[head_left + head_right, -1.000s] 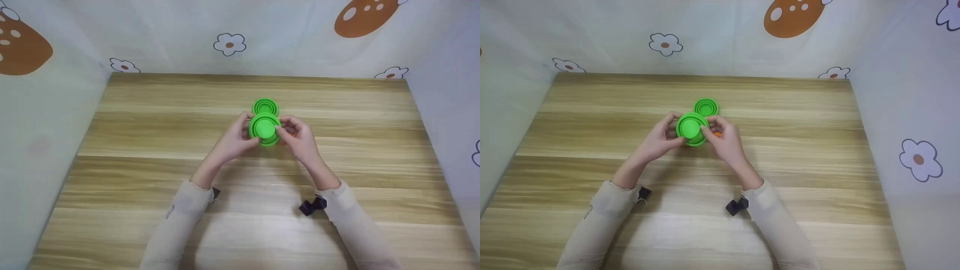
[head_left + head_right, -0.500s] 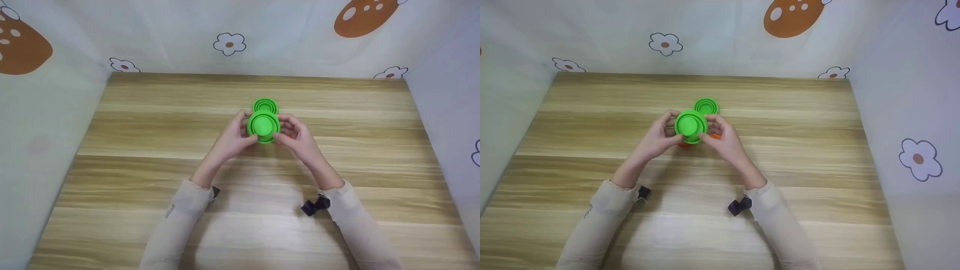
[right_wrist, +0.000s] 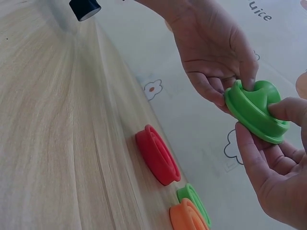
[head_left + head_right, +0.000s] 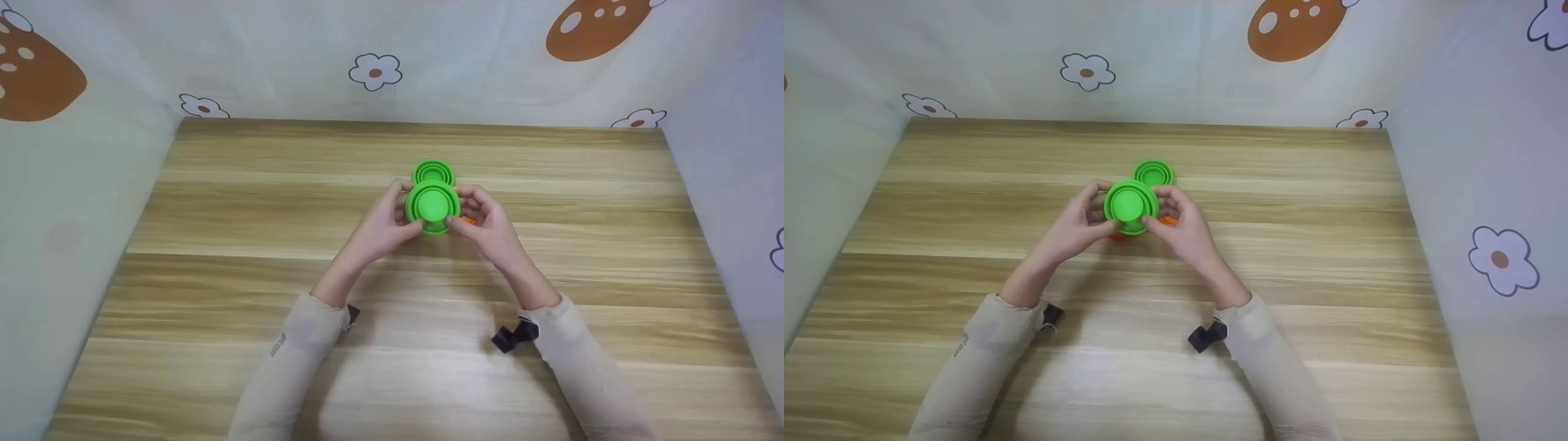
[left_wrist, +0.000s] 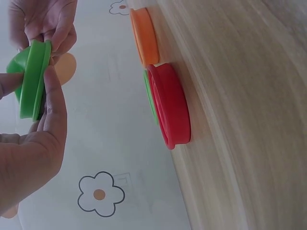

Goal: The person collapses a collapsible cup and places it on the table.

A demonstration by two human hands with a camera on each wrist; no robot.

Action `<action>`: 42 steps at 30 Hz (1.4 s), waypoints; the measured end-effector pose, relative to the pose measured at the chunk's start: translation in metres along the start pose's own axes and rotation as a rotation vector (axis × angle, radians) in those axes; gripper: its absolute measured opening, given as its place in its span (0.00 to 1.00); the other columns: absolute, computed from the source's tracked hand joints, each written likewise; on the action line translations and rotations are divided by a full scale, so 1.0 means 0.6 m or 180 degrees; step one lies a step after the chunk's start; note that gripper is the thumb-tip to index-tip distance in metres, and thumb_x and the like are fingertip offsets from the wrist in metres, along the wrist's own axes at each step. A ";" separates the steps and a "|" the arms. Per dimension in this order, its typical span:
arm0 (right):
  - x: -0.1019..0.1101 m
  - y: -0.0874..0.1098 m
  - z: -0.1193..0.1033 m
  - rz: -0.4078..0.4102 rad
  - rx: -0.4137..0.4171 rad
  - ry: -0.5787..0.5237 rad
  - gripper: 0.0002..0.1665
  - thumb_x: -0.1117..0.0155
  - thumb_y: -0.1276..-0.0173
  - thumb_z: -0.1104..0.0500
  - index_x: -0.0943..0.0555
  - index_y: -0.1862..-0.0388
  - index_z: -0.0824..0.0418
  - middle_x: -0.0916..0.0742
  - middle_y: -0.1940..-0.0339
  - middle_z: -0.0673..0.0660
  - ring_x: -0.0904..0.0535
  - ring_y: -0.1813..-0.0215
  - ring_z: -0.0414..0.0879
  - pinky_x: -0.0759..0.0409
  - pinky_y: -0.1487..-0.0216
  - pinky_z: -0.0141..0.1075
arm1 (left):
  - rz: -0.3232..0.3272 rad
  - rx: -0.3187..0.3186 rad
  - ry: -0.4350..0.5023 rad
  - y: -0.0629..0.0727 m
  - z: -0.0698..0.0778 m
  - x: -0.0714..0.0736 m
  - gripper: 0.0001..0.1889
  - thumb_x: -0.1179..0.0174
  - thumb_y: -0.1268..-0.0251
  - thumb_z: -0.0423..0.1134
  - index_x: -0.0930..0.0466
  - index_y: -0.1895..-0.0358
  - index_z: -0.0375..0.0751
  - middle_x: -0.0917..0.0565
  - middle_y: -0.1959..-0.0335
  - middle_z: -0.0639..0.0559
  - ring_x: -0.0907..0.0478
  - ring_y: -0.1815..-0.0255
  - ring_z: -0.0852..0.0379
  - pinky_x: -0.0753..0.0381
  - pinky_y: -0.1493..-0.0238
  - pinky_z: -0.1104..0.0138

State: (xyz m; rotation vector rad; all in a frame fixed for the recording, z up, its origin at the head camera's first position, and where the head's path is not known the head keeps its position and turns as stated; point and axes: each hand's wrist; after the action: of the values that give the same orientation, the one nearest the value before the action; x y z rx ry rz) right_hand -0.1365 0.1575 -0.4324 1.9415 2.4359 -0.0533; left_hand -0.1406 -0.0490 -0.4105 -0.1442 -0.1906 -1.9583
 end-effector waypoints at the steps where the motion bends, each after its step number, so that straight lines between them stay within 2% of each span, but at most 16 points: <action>1: 0.000 0.000 0.000 0.0013 -0.0009 -0.0010 0.24 0.38 0.38 0.73 0.27 0.42 0.69 0.14 0.58 0.48 0.16 0.56 0.41 0.14 0.59 0.31 | -0.0022 -0.0006 -0.0011 0.001 0.000 0.000 0.28 0.40 0.41 0.26 0.36 0.36 0.36 0.20 0.40 0.38 0.20 0.38 0.45 0.17 0.40 0.60; 5: 0.000 -0.001 0.001 0.0033 0.0001 0.0021 0.24 0.38 0.37 0.73 0.27 0.42 0.70 0.14 0.58 0.48 0.17 0.56 0.41 0.14 0.59 0.32 | -0.0091 -0.0034 -0.0061 0.001 0.000 0.000 0.31 0.35 0.40 0.30 0.38 0.34 0.38 0.21 0.38 0.40 0.20 0.39 0.48 0.17 0.42 0.61; 10: -0.004 -0.002 0.001 0.0074 0.0019 0.0017 0.24 0.38 0.38 0.74 0.27 0.42 0.71 0.14 0.58 0.47 0.16 0.56 0.40 0.14 0.59 0.29 | -0.0046 -0.0051 -0.0142 0.000 -0.002 -0.002 0.34 0.31 0.41 0.34 0.39 0.34 0.40 0.20 0.39 0.42 0.20 0.41 0.50 0.17 0.42 0.60; 15: -0.009 -0.001 0.000 0.0133 0.0015 -0.0022 0.24 0.38 0.38 0.75 0.26 0.43 0.70 0.14 0.57 0.48 0.16 0.55 0.40 0.13 0.58 0.32 | 0.0048 -0.0042 -0.0278 -0.001 -0.003 -0.005 0.33 0.31 0.41 0.34 0.38 0.34 0.41 0.21 0.40 0.43 0.21 0.44 0.51 0.18 0.44 0.58; 19: -0.010 -0.001 0.002 0.0150 0.0051 -0.0020 0.23 0.38 0.39 0.76 0.26 0.43 0.70 0.14 0.57 0.48 0.16 0.54 0.40 0.14 0.56 0.31 | 0.0094 -0.0007 -0.0380 -0.001 -0.003 -0.006 0.34 0.31 0.42 0.35 0.38 0.34 0.42 0.22 0.40 0.44 0.22 0.43 0.51 0.19 0.42 0.60; 24: -0.011 -0.002 0.004 0.0090 0.0074 0.0013 0.24 0.37 0.38 0.74 0.27 0.42 0.71 0.14 0.56 0.47 0.16 0.53 0.40 0.15 0.52 0.29 | 0.0154 0.0004 -0.0450 -0.003 -0.003 -0.007 0.32 0.32 0.42 0.34 0.37 0.35 0.41 0.22 0.40 0.44 0.23 0.41 0.51 0.22 0.37 0.57; 34: -0.012 0.003 0.006 -0.0066 0.0065 -0.0103 0.26 0.38 0.37 0.74 0.29 0.39 0.70 0.15 0.54 0.49 0.17 0.51 0.41 0.16 0.51 0.29 | 0.0223 0.0002 -0.0482 -0.003 -0.005 -0.004 0.30 0.36 0.43 0.32 0.36 0.37 0.40 0.20 0.41 0.41 0.23 0.41 0.49 0.26 0.34 0.54; 42: -0.016 0.003 0.004 0.0013 0.0033 0.0106 0.27 0.35 0.38 0.74 0.28 0.39 0.69 0.15 0.55 0.49 0.18 0.50 0.41 0.18 0.49 0.29 | 0.0299 -0.0022 -0.0556 -0.003 -0.007 -0.007 0.30 0.36 0.46 0.31 0.35 0.38 0.41 0.22 0.40 0.42 0.25 0.39 0.49 0.27 0.33 0.53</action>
State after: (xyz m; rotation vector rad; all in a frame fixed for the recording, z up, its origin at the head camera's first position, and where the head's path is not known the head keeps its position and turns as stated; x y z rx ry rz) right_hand -0.1325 0.1484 -0.4347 1.9675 2.4568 -0.0339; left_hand -0.1409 -0.0456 -0.4153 -0.3238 -0.2867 -1.8531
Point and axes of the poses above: each hand's wrist, its own y-axis away from the middle knuckle, its own x-axis out of the back of the hand, z = x × y
